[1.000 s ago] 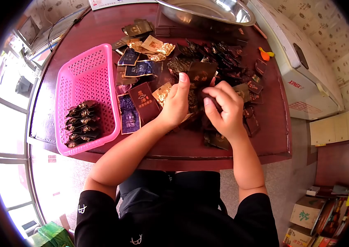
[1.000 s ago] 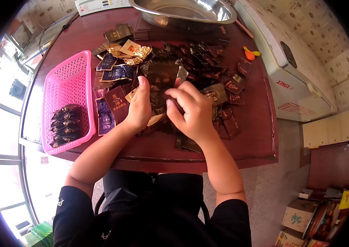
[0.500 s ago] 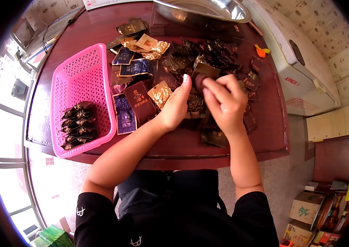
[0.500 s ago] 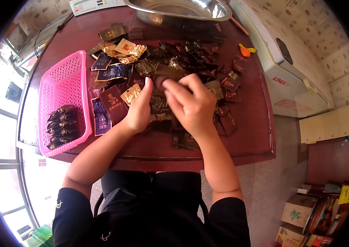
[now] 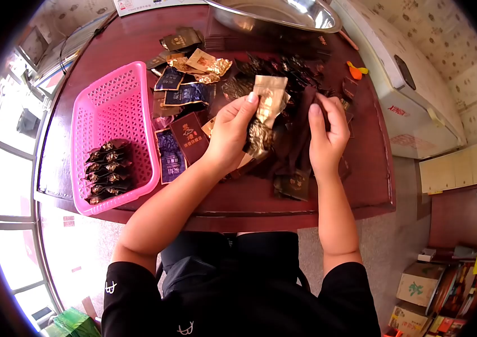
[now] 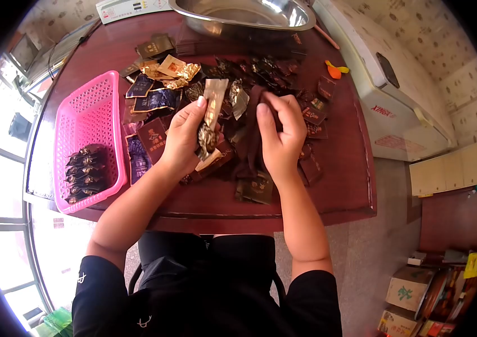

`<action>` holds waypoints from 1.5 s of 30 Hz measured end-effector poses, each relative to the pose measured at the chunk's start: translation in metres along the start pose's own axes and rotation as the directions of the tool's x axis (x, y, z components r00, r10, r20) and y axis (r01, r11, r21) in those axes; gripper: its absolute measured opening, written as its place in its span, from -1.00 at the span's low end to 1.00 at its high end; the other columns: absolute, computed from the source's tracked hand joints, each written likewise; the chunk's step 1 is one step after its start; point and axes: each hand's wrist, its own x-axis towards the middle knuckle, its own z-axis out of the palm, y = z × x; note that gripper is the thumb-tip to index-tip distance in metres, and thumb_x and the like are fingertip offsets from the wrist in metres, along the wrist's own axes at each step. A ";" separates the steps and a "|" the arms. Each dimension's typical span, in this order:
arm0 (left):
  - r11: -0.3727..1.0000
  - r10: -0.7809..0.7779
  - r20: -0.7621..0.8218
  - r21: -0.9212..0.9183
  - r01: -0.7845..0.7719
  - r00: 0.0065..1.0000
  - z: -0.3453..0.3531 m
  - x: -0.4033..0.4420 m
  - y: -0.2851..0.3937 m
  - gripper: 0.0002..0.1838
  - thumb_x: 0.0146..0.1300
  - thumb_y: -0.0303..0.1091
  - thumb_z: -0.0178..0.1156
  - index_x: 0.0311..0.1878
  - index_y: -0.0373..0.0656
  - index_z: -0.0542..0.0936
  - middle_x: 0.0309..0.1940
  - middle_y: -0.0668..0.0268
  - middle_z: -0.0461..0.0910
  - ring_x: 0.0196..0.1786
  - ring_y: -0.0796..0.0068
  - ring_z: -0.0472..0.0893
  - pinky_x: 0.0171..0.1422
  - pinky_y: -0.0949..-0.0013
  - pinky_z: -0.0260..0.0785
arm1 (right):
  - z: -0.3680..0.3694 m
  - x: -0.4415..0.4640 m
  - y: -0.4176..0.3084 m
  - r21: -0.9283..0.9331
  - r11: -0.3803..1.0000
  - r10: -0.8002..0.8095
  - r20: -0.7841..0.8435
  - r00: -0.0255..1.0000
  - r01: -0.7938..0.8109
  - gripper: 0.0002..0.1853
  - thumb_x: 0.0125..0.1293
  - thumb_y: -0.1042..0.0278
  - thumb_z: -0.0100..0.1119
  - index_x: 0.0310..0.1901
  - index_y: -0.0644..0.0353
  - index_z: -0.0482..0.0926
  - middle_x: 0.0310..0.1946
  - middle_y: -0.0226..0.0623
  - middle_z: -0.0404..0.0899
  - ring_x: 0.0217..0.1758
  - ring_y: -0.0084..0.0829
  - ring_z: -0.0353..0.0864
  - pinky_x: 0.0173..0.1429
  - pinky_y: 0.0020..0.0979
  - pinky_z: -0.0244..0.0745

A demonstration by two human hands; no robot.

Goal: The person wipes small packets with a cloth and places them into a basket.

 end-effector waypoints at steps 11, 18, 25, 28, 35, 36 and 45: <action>0.992 0.077 -0.095 0.108 -0.067 0.992 -0.006 0.008 -0.009 -0.70 0.58 -0.19 -0.05 -0.04 -0.21 0.57 -0.29 0.39 0.64 -0.31 0.70 0.58 -0.25 0.55 0.48 | 0.015 -0.011 -0.028 0.084 0.966 -0.256 0.251 0.934 0.243 -0.76 -0.03 0.53 0.49 -0.26 0.15 0.73 -0.52 -0.41 0.48 -0.52 -0.45 0.50 -0.46 -0.43 0.38; 0.998 -0.015 -0.134 0.051 0.022 0.991 0.001 0.000 -0.004 -0.70 0.58 -0.17 -0.04 0.00 -0.18 0.57 -0.33 0.44 0.60 -0.38 0.74 0.50 -0.32 0.59 0.40 | 0.010 -0.007 -0.028 0.204 0.949 -0.299 0.355 0.886 0.239 -0.76 -0.02 0.51 0.51 -0.25 0.20 0.72 -0.48 -0.39 0.52 -0.50 -0.45 0.52 -0.43 -0.43 0.41; 0.983 0.033 -0.098 0.183 -0.015 0.995 0.000 0.001 -0.010 -0.68 0.59 -0.19 -0.06 -0.02 -0.22 0.58 -0.27 0.43 0.63 -0.31 0.74 0.53 -0.25 0.59 0.42 | 0.010 -0.008 -0.024 0.141 0.956 -0.289 0.294 0.911 0.258 -0.78 0.01 0.51 0.50 -0.25 0.20 0.73 -0.47 -0.38 0.52 -0.49 -0.46 0.52 -0.44 -0.45 0.40; 0.951 0.167 -0.164 0.286 -0.115 0.972 -0.011 0.008 -0.008 -0.70 0.58 -0.23 -0.04 -0.12 -0.27 0.56 -0.29 0.37 0.64 -0.31 0.71 0.56 -0.19 0.55 0.47 | 0.011 -0.008 -0.028 0.137 0.954 -0.299 0.400 0.866 0.266 -0.78 -0.02 0.43 0.51 -0.28 0.07 0.74 -0.52 -0.45 0.46 -0.53 -0.45 0.50 -0.47 -0.41 0.39; 0.837 0.313 -0.296 0.535 -0.115 0.902 -0.032 0.026 -0.013 -0.59 0.57 -0.16 -0.01 -0.38 -0.24 0.48 -0.56 0.52 0.39 -0.43 0.75 0.27 -0.35 0.46 0.22 | 0.007 -0.007 -0.030 -0.165 0.894 -0.276 0.527 0.803 0.416 -0.83 -0.02 0.44 0.42 -0.33 0.00 0.74 -0.51 -0.46 0.35 -0.50 -0.45 0.48 -0.48 -0.37 0.39; 0.840 0.308 -0.292 0.530 -0.115 0.905 -0.035 0.026 -0.014 -0.60 0.57 -0.15 -0.02 -0.34 -0.26 0.51 -0.54 0.49 0.43 -0.42 0.72 0.29 -0.33 0.46 0.25 | 0.008 -0.008 -0.032 -0.206 0.888 -0.253 0.529 0.810 0.411 -0.86 -0.01 0.42 0.41 -0.36 0.01 0.72 -0.48 -0.46 0.37 -0.45 -0.44 0.51 -0.44 -0.37 0.43; 0.989 0.139 -0.315 0.086 -0.117 0.939 -0.007 0.013 0.005 -0.65 0.60 -0.15 -0.10 -0.03 -0.22 0.56 -0.29 0.45 0.60 -0.29 0.69 0.48 -0.09 0.50 0.39 | 0.011 -0.008 -0.031 0.066 0.998 -0.022 0.308 0.951 0.002 -0.83 0.11 0.49 0.41 -0.26 0.22 0.63 -0.40 -0.29 0.50 -0.37 -0.27 0.56 -0.30 -0.32 0.47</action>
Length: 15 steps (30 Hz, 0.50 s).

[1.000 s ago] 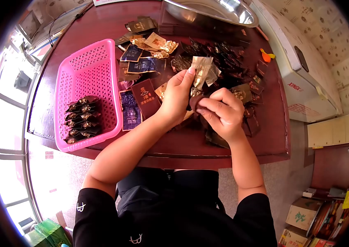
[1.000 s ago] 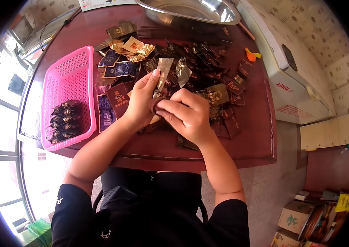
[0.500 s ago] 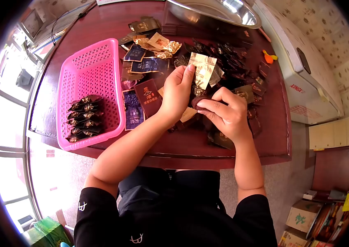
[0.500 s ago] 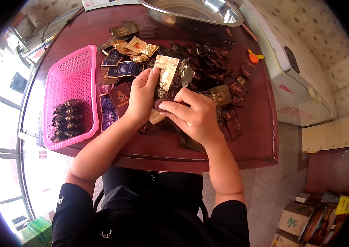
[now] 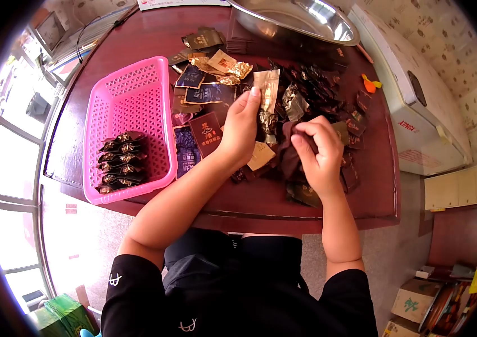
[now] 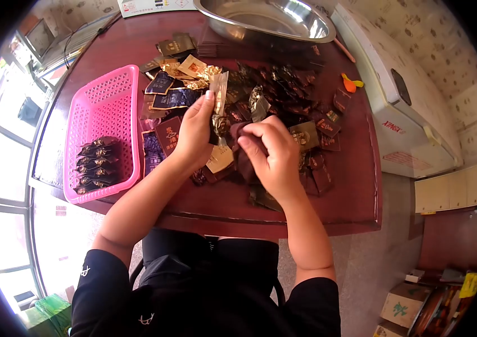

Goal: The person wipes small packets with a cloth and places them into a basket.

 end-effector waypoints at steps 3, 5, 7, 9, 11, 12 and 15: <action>0.981 -0.149 0.295 -0.075 0.179 0.944 -0.012 -0.004 -0.015 -0.68 0.58 -0.15 -0.04 0.10 -0.20 0.52 -0.24 0.43 0.56 -0.18 0.63 0.57 -0.07 0.50 0.49 | 0.017 -0.006 -0.004 0.048 0.971 -0.240 0.144 0.960 0.236 -0.71 0.02 0.54 0.45 -0.19 0.17 0.61 -0.33 -0.30 0.50 -0.31 -0.25 0.53 -0.23 -0.29 0.48; 0.981 -0.135 0.212 -0.108 0.160 0.968 0.000 -0.012 -0.015 -0.64 0.58 -0.12 -0.06 0.13 -0.20 0.52 -0.19 0.39 0.58 -0.14 0.60 0.58 -0.02 0.51 0.49 | 0.021 -0.009 -0.004 -0.024 0.948 -0.309 0.163 0.937 0.317 -0.66 -0.06 0.57 0.45 -0.20 0.11 0.64 -0.31 -0.37 0.46 -0.29 -0.28 0.51 -0.25 -0.29 0.47; 0.999 -0.032 0.287 -0.028 0.042 0.957 -0.003 -0.011 -0.017 -0.54 0.59 -0.01 -0.14 0.14 -0.22 0.52 -0.10 0.31 0.61 -0.09 0.55 0.59 0.03 0.48 0.50 | 0.020 -0.010 0.003 -0.026 0.964 -0.260 0.142 0.955 0.266 -0.67 -0.07 0.56 0.45 -0.20 0.10 0.64 -0.31 -0.38 0.46 -0.29 -0.28 0.51 -0.25 -0.29 0.47; 0.996 -0.084 0.389 0.059 0.066 0.917 -0.005 -0.012 -0.010 -0.35 0.58 0.16 -0.31 0.18 -0.24 0.50 -0.03 0.23 0.61 -0.04 0.48 0.60 0.11 0.40 0.49 | 0.016 -0.007 0.004 -0.041 0.963 -0.261 0.113 0.959 0.267 -0.69 -0.06 0.55 0.44 -0.21 0.10 0.65 -0.34 -0.39 0.46 -0.30 -0.29 0.53 -0.24 -0.29 0.48; 0.956 -0.203 0.405 -0.114 0.269 0.892 0.000 -0.021 -0.002 -0.31 0.58 0.18 -0.36 0.28 -0.25 0.46 0.05 0.20 0.61 0.05 0.41 0.61 0.21 0.33 0.46 | 0.018 -0.006 0.007 -0.192 0.918 -0.335 0.093 0.938 0.347 -0.76 -0.02 0.51 0.41 -0.26 0.12 0.66 -0.36 -0.40 0.48 -0.33 -0.31 0.56 -0.27 -0.30 0.49; 0.917 -0.264 0.388 -0.184 0.354 0.883 0.003 -0.024 0.002 -0.32 0.59 0.16 -0.36 0.31 -0.25 0.44 0.11 0.19 0.60 0.10 0.37 0.60 0.26 0.29 0.45 | 0.017 -0.006 0.008 -0.274 0.893 -0.342 0.104 0.934 0.358 -0.79 -0.01 0.49 0.41 -0.28 0.13 0.66 -0.36 -0.40 0.49 -0.33 -0.32 0.57 -0.29 -0.31 0.49; 0.943 -0.211 0.393 -0.159 0.292 0.895 0.008 -0.022 0.003 -0.34 0.60 0.12 -0.37 0.33 -0.26 0.41 0.19 0.17 0.56 0.19 0.30 0.56 0.34 0.22 0.38 | 0.010 -0.003 0.008 -0.347 0.860 -0.345 0.146 0.927 0.374 -0.81 -0.01 0.45 0.41 -0.30 0.13 0.68 -0.36 -0.39 0.50 -0.33 -0.34 0.58 -0.34 -0.32 0.48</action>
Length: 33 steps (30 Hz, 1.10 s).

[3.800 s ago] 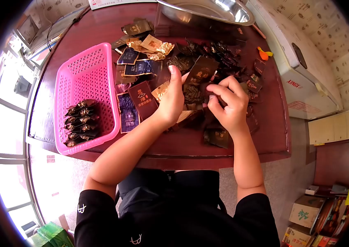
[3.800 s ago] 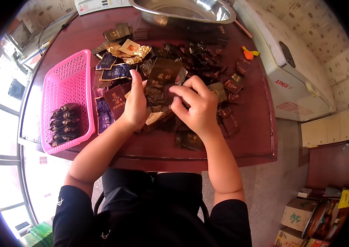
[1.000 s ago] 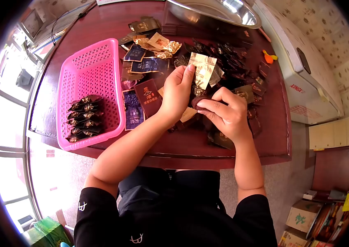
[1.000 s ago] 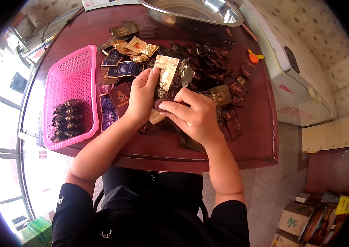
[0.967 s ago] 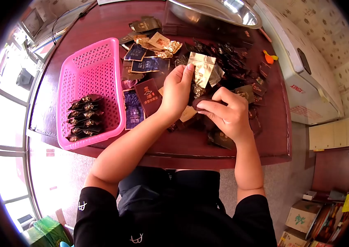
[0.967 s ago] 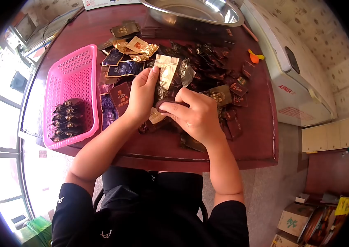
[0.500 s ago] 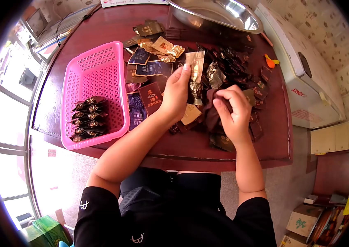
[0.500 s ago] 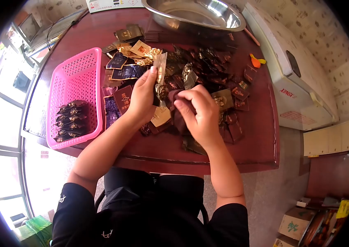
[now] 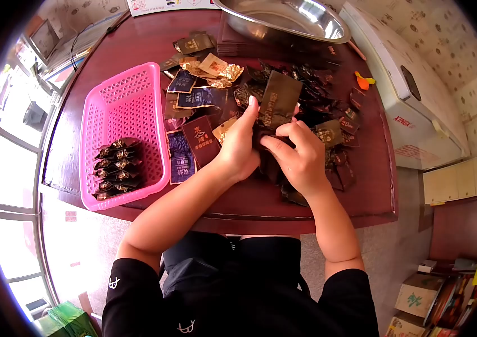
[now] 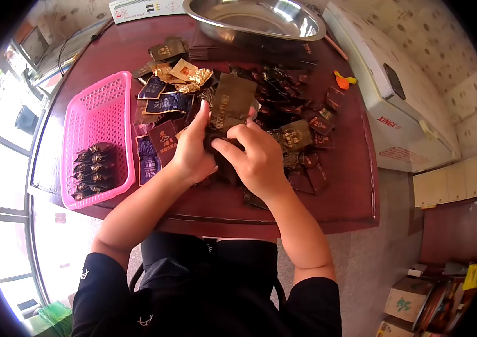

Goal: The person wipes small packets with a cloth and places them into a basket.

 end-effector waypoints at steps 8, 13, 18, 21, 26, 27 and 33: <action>0.989 0.136 -0.122 -0.041 -0.142 0.983 -0.010 0.011 0.019 -0.38 0.60 0.07 -0.32 0.36 -0.29 0.35 0.21 0.07 0.53 0.17 0.23 0.56 0.31 0.18 0.44 | -0.012 -0.003 0.026 -0.101 0.956 0.273 -0.028 0.962 -0.274 -0.83 0.03 0.51 0.41 -0.30 0.13 0.67 -0.35 -0.40 0.51 -0.34 -0.33 0.56 -0.31 -0.31 0.47; 0.999 0.044 -0.075 -0.004 -0.044 0.996 -0.006 0.010 0.003 -0.31 0.58 0.17 -0.36 0.41 -0.24 0.32 0.29 0.08 0.47 0.25 0.20 0.52 0.41 0.16 0.36 | -0.008 -0.005 0.020 0.065 0.982 0.190 -0.315 0.930 -0.179 -0.69 0.30 0.50 0.22 0.08 0.24 0.59 0.03 -0.07 0.56 0.04 -0.09 0.56 0.13 -0.13 0.43; 0.980 0.148 -0.061 0.145 -0.138 0.987 -0.007 0.008 0.002 -0.06 0.46 0.39 -0.63 0.42 -0.24 0.32 0.36 0.17 0.40 0.41 0.32 0.37 0.53 0.26 0.17 | 0.009 -0.001 0.001 0.107 0.976 0.166 0.216 0.962 -0.192 -0.52 0.36 0.29 0.18 0.31 0.15 0.49 0.40 -0.24 0.38 0.54 -0.06 0.18 0.49 0.07 0.13; 0.967 0.134 -0.079 0.226 -0.114 0.988 -0.013 0.010 -0.010 -0.15 0.55 0.26 -0.58 0.38 -0.32 0.37 0.29 0.11 0.47 0.34 0.36 0.44 0.47 0.34 0.22 | 0.006 -0.001 0.011 0.101 0.972 0.195 0.154 0.969 -0.212 -0.58 0.42 0.35 0.09 0.27 0.24 0.51 0.42 -0.17 0.35 0.51 0.02 0.20 0.46 -0.05 0.21; 0.804 0.162 0.082 0.566 -0.180 0.983 -0.015 0.002 -0.024 -0.48 0.62 -0.05 -0.19 0.17 -0.35 0.51 -0.02 0.36 0.57 0.05 0.66 0.43 0.22 0.48 0.31 | 0.008 -0.007 0.019 0.041 0.948 0.315 0.006 0.949 -0.315 -0.64 0.38 0.43 0.12 0.18 0.29 0.52 0.29 -0.08 0.40 0.24 0.00 0.41 0.31 -0.11 0.35; 0.800 0.148 0.140 0.565 -0.201 0.979 -0.019 0.004 -0.030 -0.55 0.61 -0.09 -0.11 0.14 -0.33 0.53 -0.06 0.41 0.57 0.02 0.69 0.42 0.18 0.52 0.30 | 0.008 -0.009 0.020 0.055 0.931 0.362 -0.013 0.932 -0.361 -0.65 0.38 0.44 0.12 0.17 0.29 0.52 0.23 -0.07 0.44 0.19 0.00 0.44 0.26 -0.11 0.38; 0.689 0.090 0.227 0.689 -0.225 0.970 -0.006 -0.005 -0.010 -0.64 0.50 -0.24 0.14 0.17 -0.34 0.52 -0.09 0.37 0.62 0.00 0.71 0.43 0.16 0.49 0.34 | 0.006 -0.008 0.012 0.257 0.862 0.479 -0.134 0.868 -0.436 -0.79 0.54 0.32 -0.04 -0.19 0.29 0.49 -0.35 -0.15 0.47 -0.35 -0.17 0.50 -0.24 -0.25 0.40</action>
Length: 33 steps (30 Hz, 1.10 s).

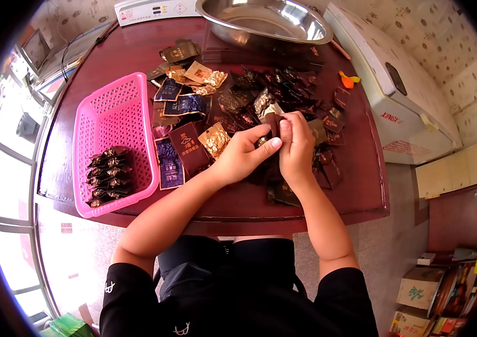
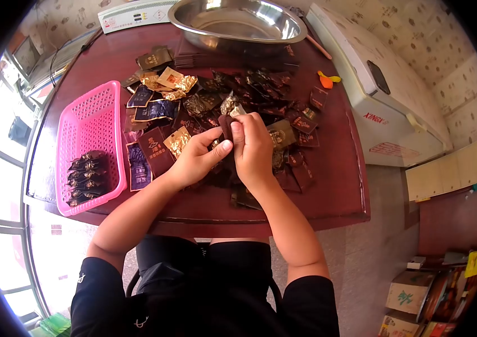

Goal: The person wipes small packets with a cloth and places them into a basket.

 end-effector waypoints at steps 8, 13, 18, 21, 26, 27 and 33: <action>0.937 0.012 0.133 0.344 -0.058 0.991 -0.001 -0.002 0.009 -0.66 0.38 -0.37 0.26 0.12 -0.39 0.56 -0.08 0.12 0.67 0.02 0.56 0.57 0.15 0.40 0.41 | -0.009 0.005 0.001 0.464 0.791 0.443 0.015 0.896 -0.399 -0.55 0.63 0.10 -0.19 -0.20 0.28 0.61 -0.43 -0.44 0.60 -0.37 -0.66 0.50 -0.23 -0.54 0.40; 0.850 0.166 0.224 0.462 -0.254 0.960 -0.012 0.005 0.000 -0.64 0.42 -0.38 0.21 0.17 -0.39 0.53 0.04 0.12 0.64 0.11 0.53 0.55 0.20 0.42 0.39 | -0.011 0.007 0.025 0.830 0.378 0.537 0.164 0.827 -0.410 -0.56 0.61 0.02 -0.17 0.00 0.26 0.56 -0.23 -0.36 0.62 -0.15 -0.55 0.56 0.01 -0.46 0.45; 0.992 0.127 -0.164 0.045 -0.121 0.978 -0.005 0.008 -0.002 -0.58 0.48 -0.40 0.10 0.32 -0.40 0.41 0.13 0.21 0.61 0.16 0.58 0.50 0.31 0.44 0.31 | -0.005 0.012 0.011 0.804 0.573 0.340 -0.057 0.939 -0.159 -0.51 0.62 0.09 -0.19 0.27 0.37 0.38 0.33 -0.13 0.43 0.41 -0.32 0.40 0.42 -0.30 0.28; 0.974 0.145 -0.088 0.189 -0.126 0.986 -0.005 0.004 0.000 -0.58 0.47 -0.48 0.06 0.34 -0.35 0.39 0.12 0.20 0.60 0.16 0.56 0.50 0.31 0.42 0.32 | 0.001 0.004 0.008 -0.070 0.969 -0.234 0.065 0.970 0.239 -0.58 0.50 0.29 0.02 0.30 0.28 0.41 0.43 -0.01 0.28 0.46 0.02 0.28 0.47 -0.15 0.21; 0.922 0.147 0.116 0.344 -0.179 0.982 -0.005 0.001 0.010 -0.50 0.37 -0.55 0.06 0.37 -0.39 0.34 0.11 0.09 0.60 0.20 0.42 0.54 0.30 0.39 0.33 | 0.000 -0.004 -0.002 -0.003 0.998 0.056 0.011 0.998 -0.056 -0.72 0.52 0.28 -0.04 0.07 0.28 0.51 -0.07 -0.08 0.57 -0.10 -0.11 0.60 -0.06 -0.22 0.48; 0.895 0.146 0.163 0.399 -0.200 0.976 -0.006 0.001 0.013 -0.43 0.34 -0.55 0.10 0.41 -0.40 0.30 0.11 0.01 0.59 0.20 0.38 0.57 0.29 0.38 0.33 | 0.001 -0.002 -0.003 0.056 0.995 0.085 -0.045 0.995 -0.083 -0.74 0.54 0.28 -0.06 0.00 0.28 0.52 -0.23 -0.11 0.62 -0.27 -0.18 0.63 -0.20 -0.30 0.48; 0.859 0.067 0.260 0.476 -0.188 0.963 -0.003 -0.003 0.020 -0.40 0.32 -0.51 0.16 0.41 -0.44 0.28 -0.07 -0.02 0.61 0.01 0.42 0.61 0.16 0.36 0.41 | -0.011 -0.001 0.028 0.417 0.768 0.477 0.131 0.869 -0.485 -0.65 0.56 0.22 -0.03 -0.41 0.18 0.53 -0.58 -0.60 0.39 -0.49 -0.75 0.26 -0.40 -0.53 0.23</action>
